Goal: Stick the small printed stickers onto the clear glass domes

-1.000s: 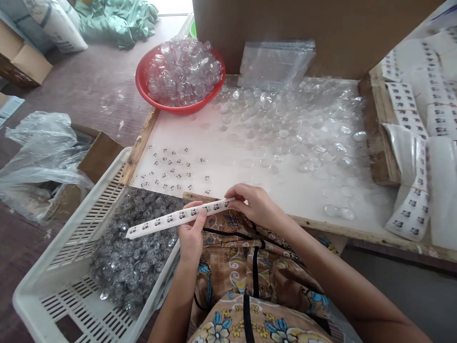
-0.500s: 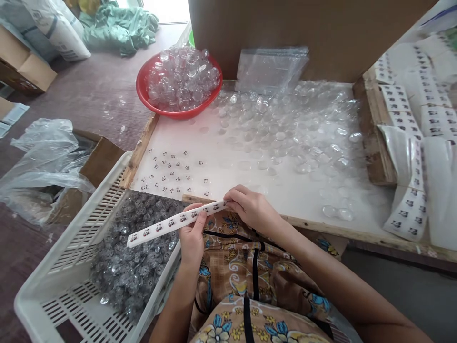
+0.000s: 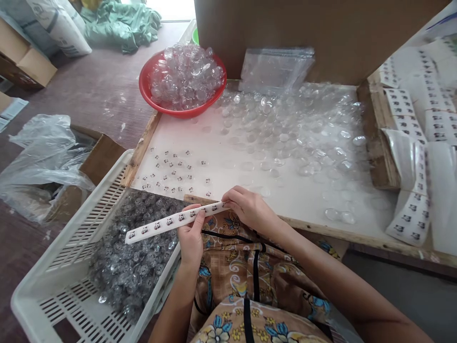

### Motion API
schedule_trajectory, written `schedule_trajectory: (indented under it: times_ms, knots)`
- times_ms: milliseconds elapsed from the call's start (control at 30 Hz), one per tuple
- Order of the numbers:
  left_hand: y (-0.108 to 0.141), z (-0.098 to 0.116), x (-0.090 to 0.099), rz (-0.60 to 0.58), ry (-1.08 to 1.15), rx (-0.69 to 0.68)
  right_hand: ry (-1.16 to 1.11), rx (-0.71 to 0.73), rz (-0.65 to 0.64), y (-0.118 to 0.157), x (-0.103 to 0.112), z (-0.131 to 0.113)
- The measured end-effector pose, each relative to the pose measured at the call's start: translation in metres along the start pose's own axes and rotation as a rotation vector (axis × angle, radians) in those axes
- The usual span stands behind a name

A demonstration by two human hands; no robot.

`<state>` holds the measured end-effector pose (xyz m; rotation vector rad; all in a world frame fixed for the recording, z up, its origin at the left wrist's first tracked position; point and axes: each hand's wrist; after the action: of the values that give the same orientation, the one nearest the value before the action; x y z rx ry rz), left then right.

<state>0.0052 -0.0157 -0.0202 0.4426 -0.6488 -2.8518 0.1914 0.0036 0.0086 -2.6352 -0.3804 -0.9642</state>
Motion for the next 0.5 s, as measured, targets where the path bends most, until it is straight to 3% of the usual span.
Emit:
schedule_trajectory:
  times_ms: [300, 500]
  knots:
    - [-0.0015, -0.0051, 0.0025, 0.007, -0.004, 0.005, 0.003, -0.031, -0.016, -0.0015, 0.0000, -0.0013]
    - [0.0078, -0.0051, 0.0042, 0.065, -0.035, 0.040, -0.036, 0.028, -0.031, 0.0028, -0.0059, 0.0037]
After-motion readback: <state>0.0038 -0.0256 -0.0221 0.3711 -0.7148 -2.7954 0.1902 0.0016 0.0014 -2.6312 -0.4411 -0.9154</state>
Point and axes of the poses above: each hand's wrist, its own y-axis away from the middle knuckle, its own x-axis out of the back of the hand, z = x × y, and after that the axes turned 8 degrees about x, right-handed
